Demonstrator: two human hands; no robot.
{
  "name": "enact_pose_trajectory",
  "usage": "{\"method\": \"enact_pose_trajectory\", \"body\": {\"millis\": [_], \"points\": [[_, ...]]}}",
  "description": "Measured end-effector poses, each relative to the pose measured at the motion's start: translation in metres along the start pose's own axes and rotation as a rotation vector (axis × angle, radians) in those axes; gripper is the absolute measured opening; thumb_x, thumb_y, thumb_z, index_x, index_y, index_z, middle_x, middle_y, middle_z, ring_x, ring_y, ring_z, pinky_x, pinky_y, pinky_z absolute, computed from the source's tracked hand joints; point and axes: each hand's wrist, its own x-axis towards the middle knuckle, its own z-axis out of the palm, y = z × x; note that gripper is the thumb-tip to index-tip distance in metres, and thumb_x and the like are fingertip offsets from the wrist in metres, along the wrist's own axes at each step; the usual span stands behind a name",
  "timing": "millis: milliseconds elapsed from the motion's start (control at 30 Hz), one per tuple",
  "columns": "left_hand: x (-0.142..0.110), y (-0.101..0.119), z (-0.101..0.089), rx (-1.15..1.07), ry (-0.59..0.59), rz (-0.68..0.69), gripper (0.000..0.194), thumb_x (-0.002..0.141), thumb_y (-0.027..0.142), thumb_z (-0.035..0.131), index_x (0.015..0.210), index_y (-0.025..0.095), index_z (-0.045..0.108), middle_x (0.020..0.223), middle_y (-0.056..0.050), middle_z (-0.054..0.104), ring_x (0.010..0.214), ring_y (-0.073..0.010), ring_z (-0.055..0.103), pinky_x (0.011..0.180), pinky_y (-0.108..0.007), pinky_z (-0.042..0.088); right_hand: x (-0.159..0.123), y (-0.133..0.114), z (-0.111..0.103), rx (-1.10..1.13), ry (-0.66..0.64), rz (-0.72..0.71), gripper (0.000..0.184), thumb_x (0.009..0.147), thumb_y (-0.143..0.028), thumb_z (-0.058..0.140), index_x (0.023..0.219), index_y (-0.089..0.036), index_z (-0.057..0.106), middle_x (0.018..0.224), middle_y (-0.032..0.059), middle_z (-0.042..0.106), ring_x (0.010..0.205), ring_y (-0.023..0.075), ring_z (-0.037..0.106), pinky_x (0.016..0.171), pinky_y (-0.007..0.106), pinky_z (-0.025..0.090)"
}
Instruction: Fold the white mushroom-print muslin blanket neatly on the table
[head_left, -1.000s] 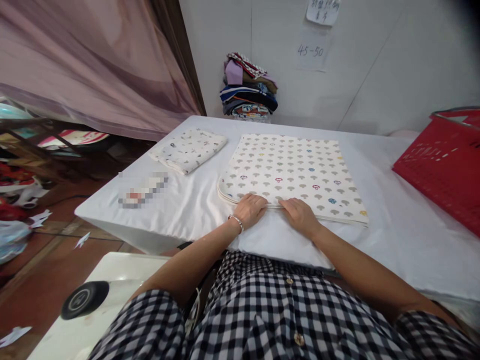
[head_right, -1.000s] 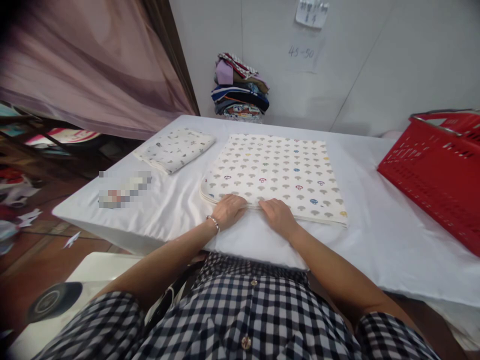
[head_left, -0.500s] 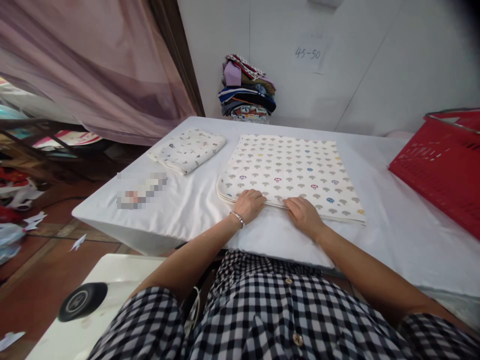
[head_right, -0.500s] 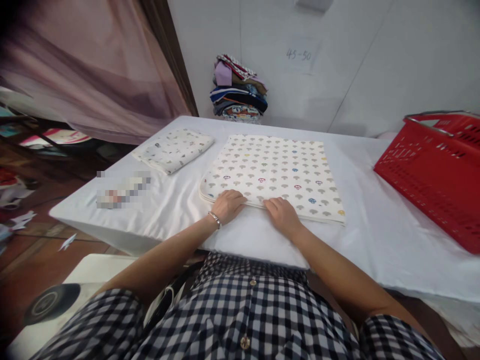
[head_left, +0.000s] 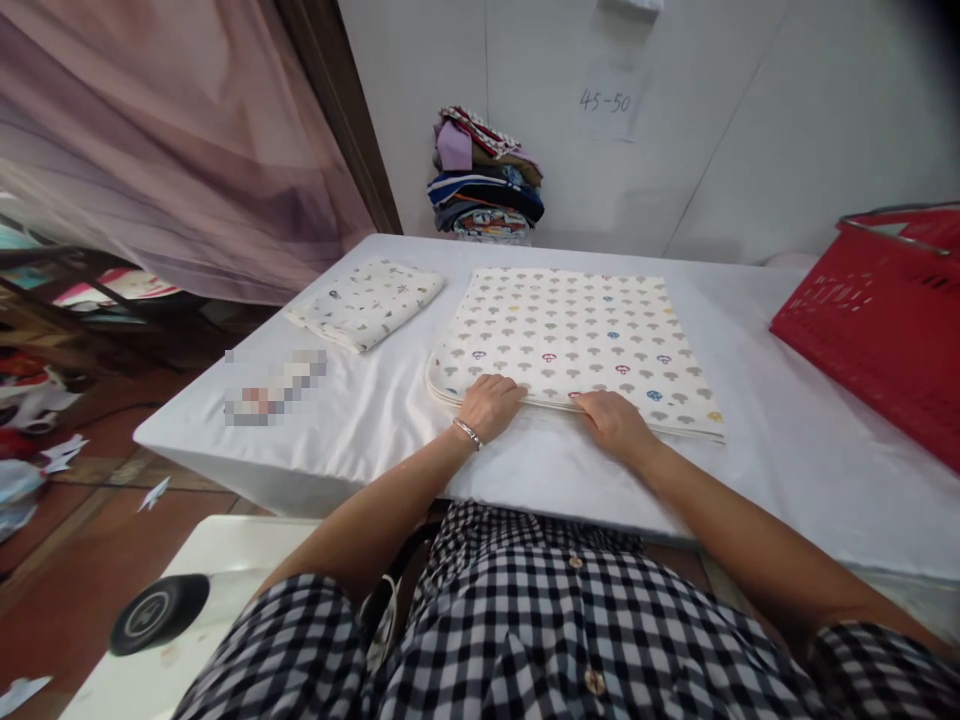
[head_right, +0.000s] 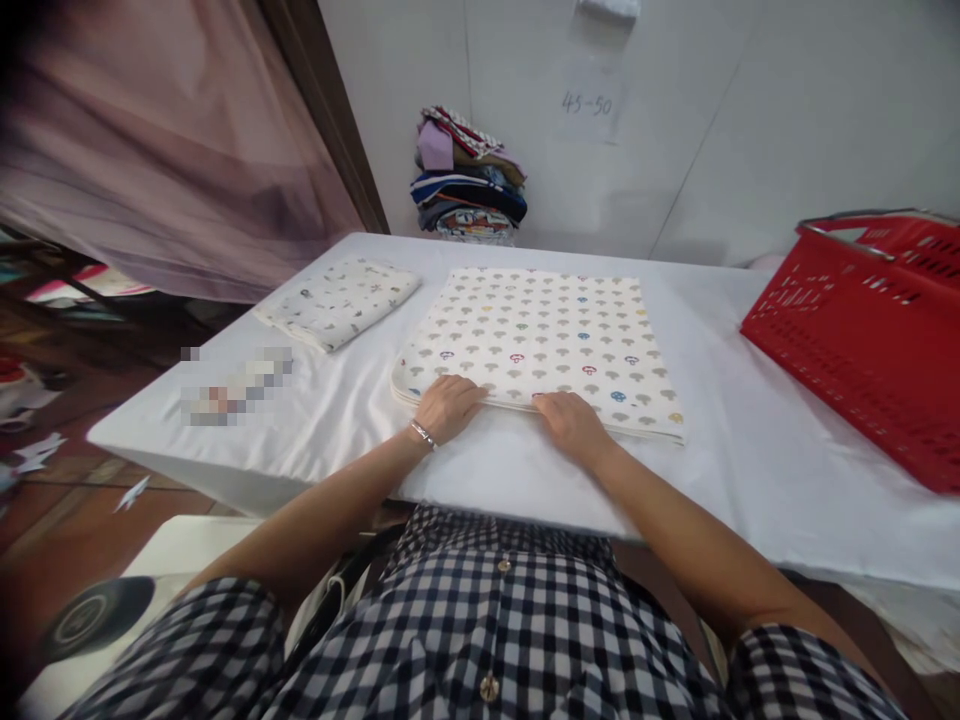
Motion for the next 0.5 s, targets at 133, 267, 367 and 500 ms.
{"method": "enact_pose_trajectory", "body": {"millis": [133,267,367,500], "points": [[0.003,-0.002,0.0,-0.016,-0.007,-0.023,0.015,0.087,0.027,0.048,0.092,0.018,0.059,0.081,-0.005,0.061,0.079,-0.0192,0.054,0.073,-0.035,0.04,0.02,-0.011,0.003,-0.011,-0.057,-0.01,0.028,0.092,-0.024,0.038,0.114,-0.017,0.052,0.101,0.01,0.062,0.089,0.0222,0.054,0.074,0.036,0.042],[0.001,0.005,-0.007,-0.006,0.026,-0.009,0.011,0.086,0.025,0.049,0.084,0.018,0.057,0.092,-0.007,0.061,0.088,-0.0201,0.053,0.076,-0.034,0.039,0.038,-0.02,0.008,0.019,-0.076,-0.009,0.02,0.09,-0.022,0.041,0.097,-0.016,0.059,0.09,0.0091,0.062,0.082,0.0205,0.053,0.069,0.032,0.04],[-0.004,0.017,-0.012,0.034,0.036,0.091,0.016,0.088,0.021,0.045,0.08,0.019,0.058,0.095,-0.005,0.061,0.088,-0.0189,0.051,0.075,-0.034,0.037,0.041,-0.021,0.011,0.087,-0.041,0.027,0.018,0.089,-0.022,0.043,0.094,-0.017,0.059,0.088,0.0074,0.062,0.08,0.0193,0.053,0.067,0.03,0.04],[-0.006,0.031,-0.005,0.083,-0.075,0.162,0.022,0.09,0.022,0.042,0.076,0.019,0.059,0.075,-0.004,0.058,0.075,-0.0175,0.05,0.066,-0.033,0.034,0.04,-0.02,0.012,0.136,-0.018,0.051,0.018,0.09,-0.023,0.043,0.092,-0.018,0.059,0.088,0.0063,0.062,0.08,0.0181,0.053,0.067,0.029,0.04]]}}
